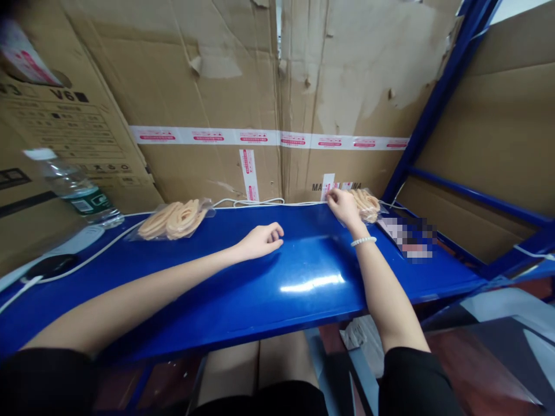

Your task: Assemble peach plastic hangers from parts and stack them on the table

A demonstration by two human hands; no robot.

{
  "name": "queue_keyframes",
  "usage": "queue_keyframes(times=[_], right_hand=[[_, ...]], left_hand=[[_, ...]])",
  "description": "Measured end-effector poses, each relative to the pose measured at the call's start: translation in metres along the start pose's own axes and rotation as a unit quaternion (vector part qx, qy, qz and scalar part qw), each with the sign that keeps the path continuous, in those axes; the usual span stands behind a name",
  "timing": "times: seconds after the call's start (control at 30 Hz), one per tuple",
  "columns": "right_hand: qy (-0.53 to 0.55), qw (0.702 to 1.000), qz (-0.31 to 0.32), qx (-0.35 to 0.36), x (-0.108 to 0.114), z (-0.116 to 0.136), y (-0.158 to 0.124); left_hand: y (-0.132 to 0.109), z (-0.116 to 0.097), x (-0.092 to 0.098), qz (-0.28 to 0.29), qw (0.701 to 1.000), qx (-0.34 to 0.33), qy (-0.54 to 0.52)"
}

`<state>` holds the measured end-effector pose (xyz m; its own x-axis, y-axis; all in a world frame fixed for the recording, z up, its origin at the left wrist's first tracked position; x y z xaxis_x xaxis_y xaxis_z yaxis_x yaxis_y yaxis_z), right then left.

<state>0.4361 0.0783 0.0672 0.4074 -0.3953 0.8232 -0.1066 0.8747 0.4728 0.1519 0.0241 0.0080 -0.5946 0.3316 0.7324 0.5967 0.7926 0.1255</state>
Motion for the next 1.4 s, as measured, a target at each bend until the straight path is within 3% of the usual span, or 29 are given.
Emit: queue_keyframes(times=[0.27,0.43,0.53,0.7,1.07,1.27,1.4], right_hand=[[-0.125,0.971,-0.108,-0.174,0.026,-0.061,-0.014],[-0.143,0.933,-0.141,-0.3,0.027,-0.086,-0.027],[-0.119,0.923,-0.123,-0.344,0.025,-0.096,-0.028],[-0.065,0.926,-0.122,-0.352,0.029,-0.101,-0.019],[0.154,0.919,-0.116,-0.345,0.031,-0.101,-0.016],[0.253,0.908,-0.131,-0.308,0.035,-0.089,-0.016],[0.346,0.899,-0.118,-0.243,0.03,-0.06,-0.011]], left_hand=[[0.137,-0.053,-0.067,0.003,0.967,0.084,-0.242],[0.18,-0.081,-0.088,0.015,0.917,0.132,-0.375],[0.189,-0.089,-0.096,0.026,0.884,0.154,-0.44],[0.2,-0.087,-0.106,0.011,0.845,0.189,-0.501],[0.215,-0.071,-0.101,0.013,0.798,0.166,-0.579],[0.202,-0.074,-0.086,0.011,0.78,0.156,-0.606],[0.176,-0.066,-0.057,-0.001,0.77,0.138,-0.624]])
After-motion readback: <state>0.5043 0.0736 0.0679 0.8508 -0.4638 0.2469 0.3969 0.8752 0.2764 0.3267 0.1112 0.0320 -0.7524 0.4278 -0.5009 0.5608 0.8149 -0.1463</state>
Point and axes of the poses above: each hand's wrist, its own y-axis towards the middle knuckle, its own x-axis out of the back of the hand, z = x × y, the point moved 2 cm from there along y, towards the middle knuckle, and after that the axes turned 5 degrees about z, right-handed, at the moved point
